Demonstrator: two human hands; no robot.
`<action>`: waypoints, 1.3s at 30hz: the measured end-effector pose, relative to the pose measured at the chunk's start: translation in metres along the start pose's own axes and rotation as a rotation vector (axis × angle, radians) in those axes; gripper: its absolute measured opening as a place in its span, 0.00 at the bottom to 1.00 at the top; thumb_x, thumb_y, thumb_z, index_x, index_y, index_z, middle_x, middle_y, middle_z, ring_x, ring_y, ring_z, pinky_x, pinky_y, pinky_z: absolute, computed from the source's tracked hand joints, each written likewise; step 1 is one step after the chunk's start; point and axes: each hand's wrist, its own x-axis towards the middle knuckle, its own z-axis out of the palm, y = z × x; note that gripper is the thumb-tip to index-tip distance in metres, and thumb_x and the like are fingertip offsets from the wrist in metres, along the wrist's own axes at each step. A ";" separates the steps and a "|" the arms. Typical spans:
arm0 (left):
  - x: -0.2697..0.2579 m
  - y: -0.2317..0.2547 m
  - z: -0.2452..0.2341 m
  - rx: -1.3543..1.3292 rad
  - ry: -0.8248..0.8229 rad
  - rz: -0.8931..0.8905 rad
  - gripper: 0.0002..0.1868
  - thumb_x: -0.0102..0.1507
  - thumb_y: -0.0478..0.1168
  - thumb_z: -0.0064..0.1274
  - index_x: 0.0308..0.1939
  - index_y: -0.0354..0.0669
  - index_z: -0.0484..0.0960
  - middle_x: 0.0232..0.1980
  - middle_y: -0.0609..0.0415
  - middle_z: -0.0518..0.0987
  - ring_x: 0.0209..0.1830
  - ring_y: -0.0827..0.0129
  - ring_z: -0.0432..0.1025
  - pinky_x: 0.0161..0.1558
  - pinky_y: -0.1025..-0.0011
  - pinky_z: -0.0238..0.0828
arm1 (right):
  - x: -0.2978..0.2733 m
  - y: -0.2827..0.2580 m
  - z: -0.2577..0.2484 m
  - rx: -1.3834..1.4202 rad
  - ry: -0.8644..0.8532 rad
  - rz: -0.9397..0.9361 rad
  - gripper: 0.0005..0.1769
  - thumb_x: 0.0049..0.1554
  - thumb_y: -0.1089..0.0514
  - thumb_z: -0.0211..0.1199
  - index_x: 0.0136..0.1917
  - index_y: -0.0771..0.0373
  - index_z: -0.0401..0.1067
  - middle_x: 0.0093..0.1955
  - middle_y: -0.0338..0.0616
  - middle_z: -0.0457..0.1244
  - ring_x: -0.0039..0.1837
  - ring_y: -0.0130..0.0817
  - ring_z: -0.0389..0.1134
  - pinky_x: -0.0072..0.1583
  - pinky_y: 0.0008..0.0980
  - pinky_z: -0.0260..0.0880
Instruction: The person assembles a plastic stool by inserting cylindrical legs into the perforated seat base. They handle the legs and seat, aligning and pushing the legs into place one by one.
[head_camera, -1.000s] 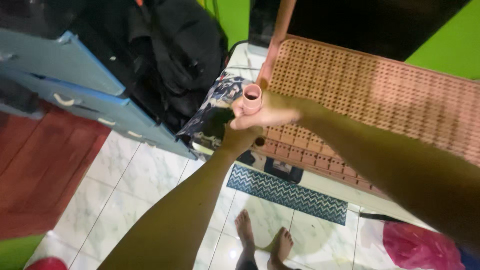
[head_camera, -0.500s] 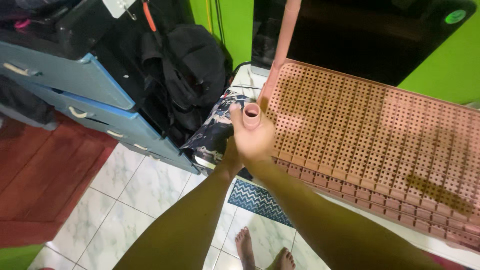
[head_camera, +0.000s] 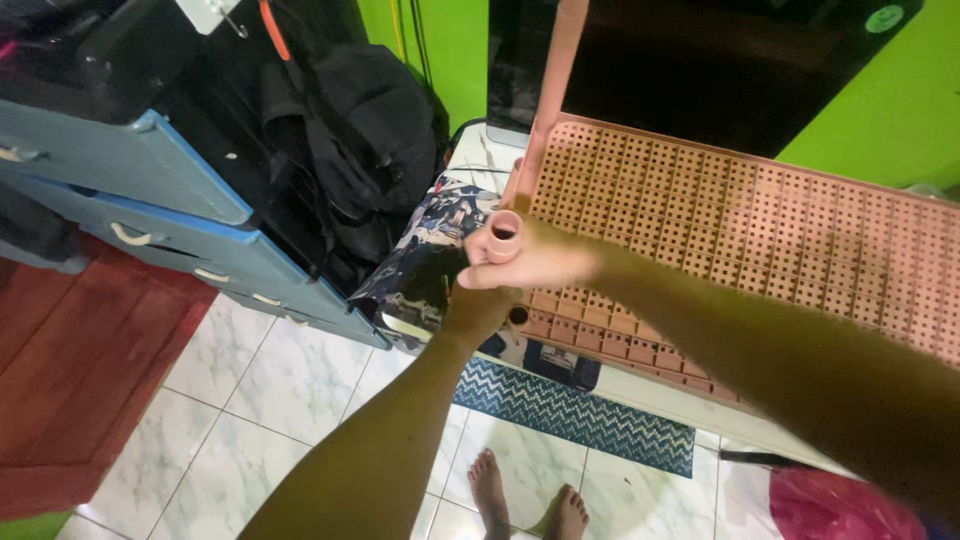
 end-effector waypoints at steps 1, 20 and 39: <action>0.003 0.000 0.000 -0.040 0.006 -0.003 0.15 0.63 0.43 0.53 0.52 0.43 0.76 0.44 0.42 0.83 0.46 0.49 0.80 0.43 0.59 0.75 | -0.006 -0.006 0.007 0.046 0.098 0.049 0.15 0.57 0.56 0.67 0.32 0.60 0.68 0.29 0.32 0.60 0.34 0.22 0.61 0.38 0.27 0.63; 0.010 -0.025 0.007 0.072 -0.100 -0.069 0.17 0.65 0.47 0.53 0.55 0.45 0.78 0.44 0.43 0.85 0.47 0.51 0.81 0.43 0.58 0.77 | -0.008 -0.008 0.043 0.283 0.529 0.111 0.20 0.58 0.59 0.67 0.28 0.59 0.62 0.24 0.29 0.57 0.27 0.21 0.58 0.31 0.27 0.58; 0.003 0.016 -0.013 -0.110 -0.134 -0.190 0.19 0.64 0.44 0.54 0.57 0.44 0.75 0.43 0.46 0.85 0.42 0.56 0.82 0.40 0.61 0.79 | 0.005 -0.032 0.080 0.230 1.049 0.207 0.21 0.59 0.53 0.69 0.30 0.59 0.63 0.28 0.31 0.58 0.31 0.20 0.56 0.34 0.25 0.57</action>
